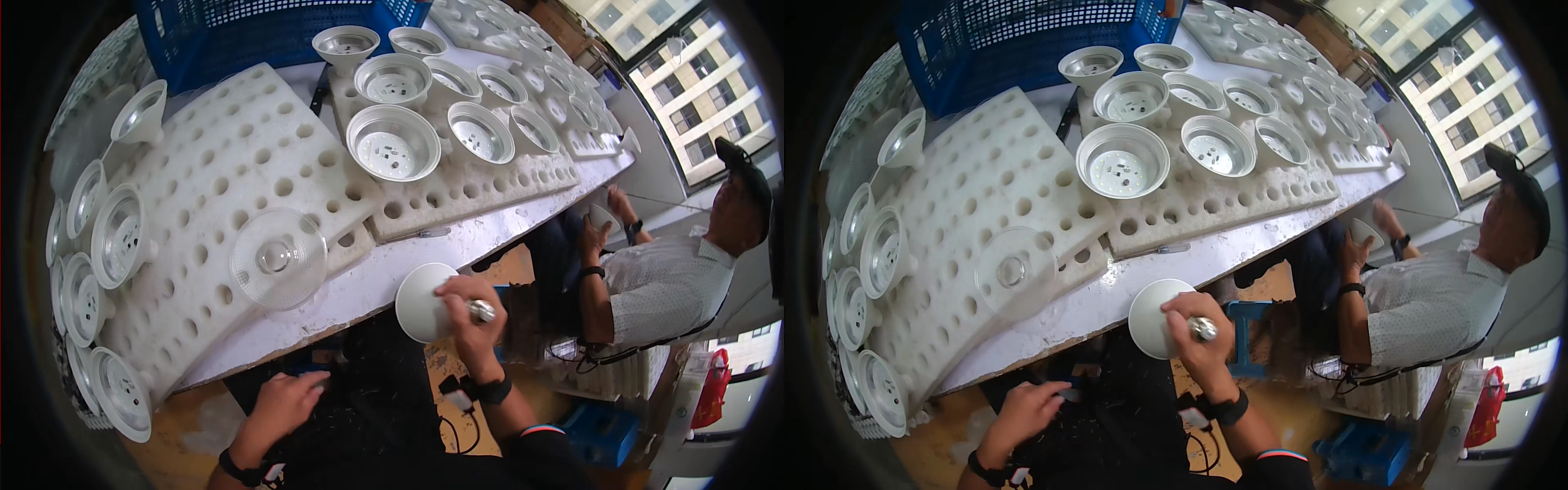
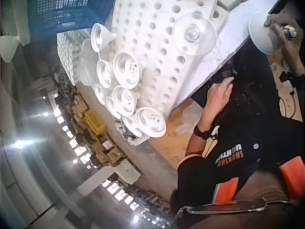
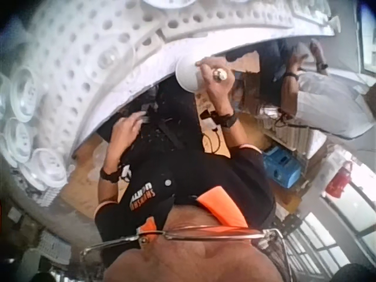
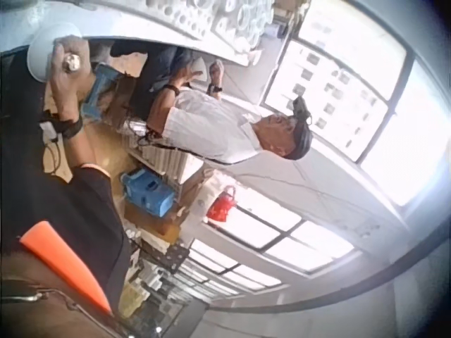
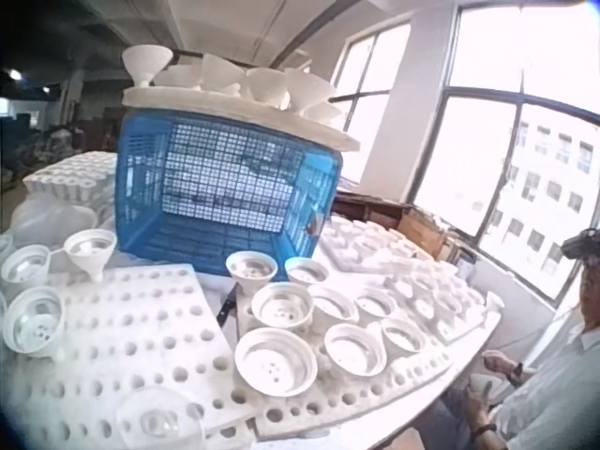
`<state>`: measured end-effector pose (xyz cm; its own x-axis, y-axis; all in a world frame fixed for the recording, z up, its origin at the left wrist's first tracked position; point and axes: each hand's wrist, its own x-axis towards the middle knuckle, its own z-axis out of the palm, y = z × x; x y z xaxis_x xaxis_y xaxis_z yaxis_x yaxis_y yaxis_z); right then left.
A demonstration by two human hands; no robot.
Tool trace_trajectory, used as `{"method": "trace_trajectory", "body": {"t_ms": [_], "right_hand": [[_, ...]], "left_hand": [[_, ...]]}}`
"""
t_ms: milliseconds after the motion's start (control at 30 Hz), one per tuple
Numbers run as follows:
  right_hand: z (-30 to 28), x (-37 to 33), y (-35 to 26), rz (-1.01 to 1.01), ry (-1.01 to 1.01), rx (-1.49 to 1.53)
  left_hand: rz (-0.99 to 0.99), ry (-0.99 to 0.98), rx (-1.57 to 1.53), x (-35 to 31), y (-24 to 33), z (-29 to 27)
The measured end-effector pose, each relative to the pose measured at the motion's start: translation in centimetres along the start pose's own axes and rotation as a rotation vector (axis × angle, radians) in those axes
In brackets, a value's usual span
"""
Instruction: The recorder is assembling and inspecting circular LED lighting components by fitting them into white plastic housings.
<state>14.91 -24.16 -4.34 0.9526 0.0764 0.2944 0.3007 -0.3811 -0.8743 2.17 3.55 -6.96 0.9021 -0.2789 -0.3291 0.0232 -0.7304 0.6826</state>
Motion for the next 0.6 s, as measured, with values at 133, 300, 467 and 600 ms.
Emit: {"method": "trace_trajectory", "body": {"t_ms": [133, 300, 467, 600], "right_hand": [[0.6, -0.3, 0.2, -0.180, 0.197, 0.127], [3.4, -1.7, -3.5, 0.818, 0.059, 1.388], [7.6, -6.0, -1.5, 1.065, -0.400, 1.690], [8.2, -7.1, -0.2, 1.471, -0.572, 1.874]], "left_hand": [[-0.115, -0.127, -0.532, 1.4, 0.2, -0.1], [0.076, -0.183, -0.500, 3.8, 1.0, 1.4], [0.368, 0.099, -0.806, 5.4, 2.4, 4.0], [0.475, 0.717, -0.160, 4.0, 0.4, 7.1]]}}
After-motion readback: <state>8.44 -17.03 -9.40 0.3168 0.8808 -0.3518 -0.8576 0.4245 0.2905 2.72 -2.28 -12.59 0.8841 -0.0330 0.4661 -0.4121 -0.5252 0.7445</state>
